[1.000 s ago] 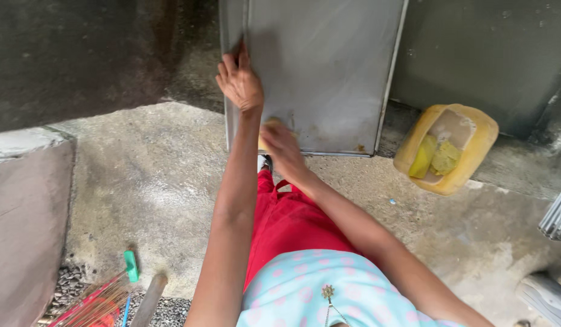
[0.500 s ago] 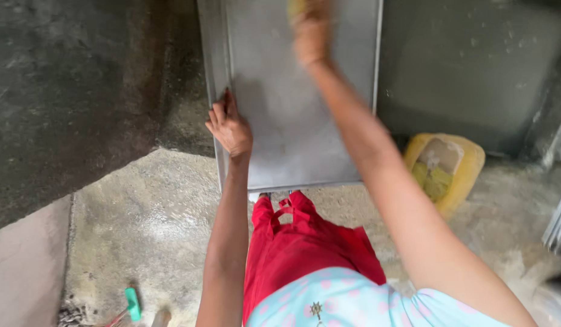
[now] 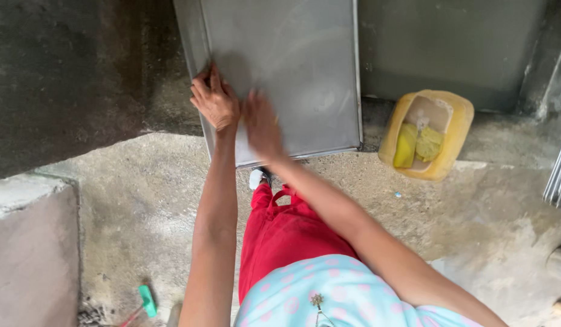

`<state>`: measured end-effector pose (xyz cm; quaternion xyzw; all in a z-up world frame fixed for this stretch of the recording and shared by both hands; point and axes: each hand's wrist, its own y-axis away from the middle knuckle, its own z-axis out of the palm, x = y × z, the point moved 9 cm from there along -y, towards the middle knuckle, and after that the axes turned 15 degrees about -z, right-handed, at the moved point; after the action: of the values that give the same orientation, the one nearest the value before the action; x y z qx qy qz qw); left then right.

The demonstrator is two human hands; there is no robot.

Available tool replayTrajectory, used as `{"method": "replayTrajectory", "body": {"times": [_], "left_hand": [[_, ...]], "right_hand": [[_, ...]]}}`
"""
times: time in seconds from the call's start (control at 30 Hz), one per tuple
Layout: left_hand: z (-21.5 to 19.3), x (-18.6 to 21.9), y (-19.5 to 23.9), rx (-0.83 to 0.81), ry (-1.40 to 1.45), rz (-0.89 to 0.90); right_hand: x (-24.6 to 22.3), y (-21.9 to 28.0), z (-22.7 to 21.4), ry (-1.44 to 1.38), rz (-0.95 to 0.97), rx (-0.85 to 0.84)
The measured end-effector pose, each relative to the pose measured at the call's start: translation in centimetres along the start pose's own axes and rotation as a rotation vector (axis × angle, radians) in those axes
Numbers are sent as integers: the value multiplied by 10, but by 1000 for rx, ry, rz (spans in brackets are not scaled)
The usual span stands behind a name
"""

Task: The person scrubs multiple metal trays with a yellow sponge in a concrete basin, then rinses them with water from a pink cup. The person stacks the cleaned trays in the basin.

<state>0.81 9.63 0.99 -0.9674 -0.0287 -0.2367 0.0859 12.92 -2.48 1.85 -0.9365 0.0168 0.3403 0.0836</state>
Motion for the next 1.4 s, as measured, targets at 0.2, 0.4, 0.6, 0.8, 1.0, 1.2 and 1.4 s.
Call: {"method": "replayTrajectory", "body": {"times": [0.2,0.4,0.6,0.8,1.0,1.2,1.4], "left_hand": [[0,34,12,-235,-316,213],[-24,69,175,-1027,-602,737],[-108,115,201,-442,-12,792],[-267,145,138,-216,689,593],[-283,132,25,-454,1322,-121],[-22,179,4,-785,1369,-578],[182,303,-3,-926,1171,-199]], "right_hand": [[93,184,-75,462,230,190],[171,186,-152,-422,765,501],[79,186,-219,-1454,542,753],[150,202,-306,-807,532,939],[234,189,-284,491,485,323],[243,224,-292,-70,597,822],[178,186,-289,-1277,381,1170]]}}
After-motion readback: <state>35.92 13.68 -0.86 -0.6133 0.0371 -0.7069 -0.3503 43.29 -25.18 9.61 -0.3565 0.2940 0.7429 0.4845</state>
